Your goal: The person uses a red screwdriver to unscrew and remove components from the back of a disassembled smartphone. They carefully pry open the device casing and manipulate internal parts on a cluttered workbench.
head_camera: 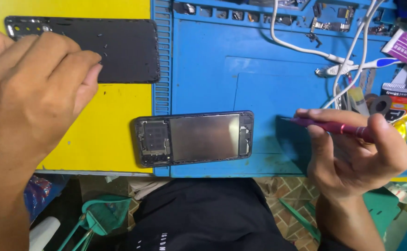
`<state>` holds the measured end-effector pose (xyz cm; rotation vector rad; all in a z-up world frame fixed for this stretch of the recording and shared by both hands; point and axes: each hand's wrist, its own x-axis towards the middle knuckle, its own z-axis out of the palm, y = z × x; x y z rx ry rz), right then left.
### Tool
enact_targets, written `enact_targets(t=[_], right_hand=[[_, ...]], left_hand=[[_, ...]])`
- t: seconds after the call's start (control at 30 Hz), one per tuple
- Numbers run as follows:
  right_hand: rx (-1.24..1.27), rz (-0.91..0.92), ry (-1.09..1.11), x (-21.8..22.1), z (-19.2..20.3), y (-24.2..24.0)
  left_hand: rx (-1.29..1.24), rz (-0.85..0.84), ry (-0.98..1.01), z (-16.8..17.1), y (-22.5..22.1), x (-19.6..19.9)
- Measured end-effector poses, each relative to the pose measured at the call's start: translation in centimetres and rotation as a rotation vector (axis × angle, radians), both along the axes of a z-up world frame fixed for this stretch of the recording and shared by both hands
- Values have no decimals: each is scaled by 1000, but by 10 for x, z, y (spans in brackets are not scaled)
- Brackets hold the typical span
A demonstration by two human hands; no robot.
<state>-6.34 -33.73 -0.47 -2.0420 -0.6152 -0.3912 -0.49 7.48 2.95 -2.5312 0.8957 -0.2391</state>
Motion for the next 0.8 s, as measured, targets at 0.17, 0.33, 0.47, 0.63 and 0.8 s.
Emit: enact_targets(t=[0.17, 0.33, 0.47, 0.63, 0.8], right_hand=[[-11, 47, -25, 3, 0, -2], [27, 75, -124, 12, 6, 8], [24, 179, -106, 16, 10, 12], [60, 149, -83, 16, 1, 11], [26, 138, -86, 18, -1, 9]], left_hand=[[152, 7, -67, -9, -5, 4], [-325, 42, 121, -14, -47, 10], [-579, -169, 310, -13, -102, 21], [-735, -336, 401, -26, -125, 34], [-768, -304, 427, -31, -133, 39]])
